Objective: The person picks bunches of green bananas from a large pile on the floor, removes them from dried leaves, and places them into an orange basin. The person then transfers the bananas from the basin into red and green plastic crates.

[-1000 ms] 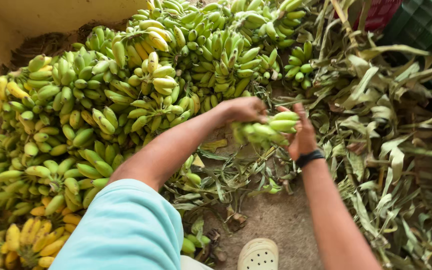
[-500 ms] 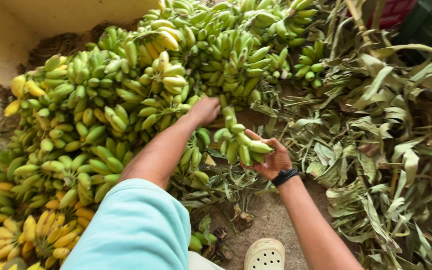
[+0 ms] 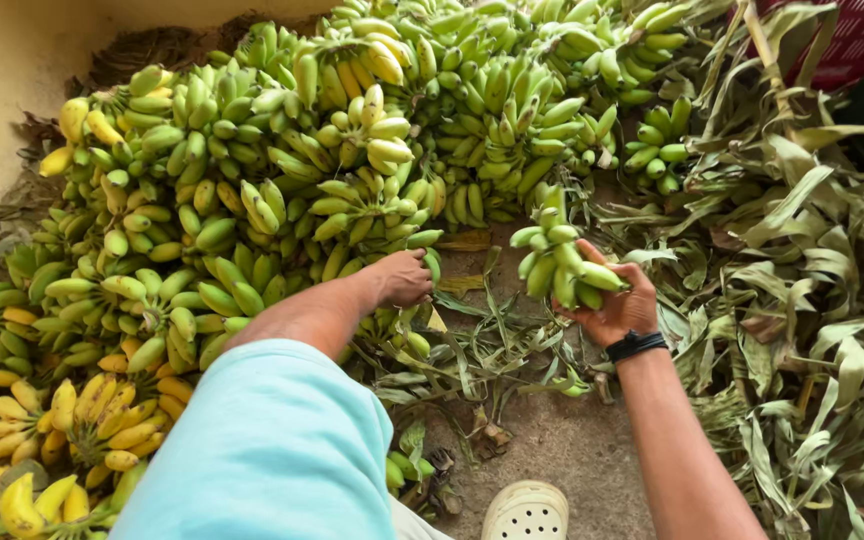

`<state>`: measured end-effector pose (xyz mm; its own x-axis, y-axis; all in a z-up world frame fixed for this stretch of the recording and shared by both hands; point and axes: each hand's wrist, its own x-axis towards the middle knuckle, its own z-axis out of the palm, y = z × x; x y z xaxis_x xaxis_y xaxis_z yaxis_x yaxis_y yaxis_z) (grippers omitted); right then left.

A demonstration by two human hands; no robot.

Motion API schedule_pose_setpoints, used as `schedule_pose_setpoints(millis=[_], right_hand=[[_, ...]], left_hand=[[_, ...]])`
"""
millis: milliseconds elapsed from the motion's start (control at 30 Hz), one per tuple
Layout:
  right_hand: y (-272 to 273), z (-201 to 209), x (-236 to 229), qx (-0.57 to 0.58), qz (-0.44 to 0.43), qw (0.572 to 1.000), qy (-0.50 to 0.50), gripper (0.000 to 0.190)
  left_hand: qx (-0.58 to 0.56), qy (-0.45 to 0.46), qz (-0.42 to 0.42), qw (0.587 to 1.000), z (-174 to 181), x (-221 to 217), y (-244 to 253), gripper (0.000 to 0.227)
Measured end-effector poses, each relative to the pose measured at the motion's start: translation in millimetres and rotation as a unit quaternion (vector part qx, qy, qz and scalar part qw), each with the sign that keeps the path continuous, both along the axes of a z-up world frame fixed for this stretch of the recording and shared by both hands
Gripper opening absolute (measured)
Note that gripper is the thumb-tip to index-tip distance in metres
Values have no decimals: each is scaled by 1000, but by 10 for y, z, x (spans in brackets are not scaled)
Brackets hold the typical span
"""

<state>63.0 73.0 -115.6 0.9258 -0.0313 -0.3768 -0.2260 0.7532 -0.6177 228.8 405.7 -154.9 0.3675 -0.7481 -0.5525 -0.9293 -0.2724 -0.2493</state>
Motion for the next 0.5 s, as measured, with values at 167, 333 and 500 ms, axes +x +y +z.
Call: schedule_pose_setpoints(millis=[167,333,500], right_hand=[[-106,243,59,34,-16,999,-33,70],[-217,316,56,32,-25,999,-28,69],[-277,222,55,35,-23,999,-27,68]], left_hand=[[-59,-40,-26,997,-655,440,-26,27],[56,-101,-21,993,-1250,582,-149,25],[85,-144,-24,986,-1432,542,-215,19]])
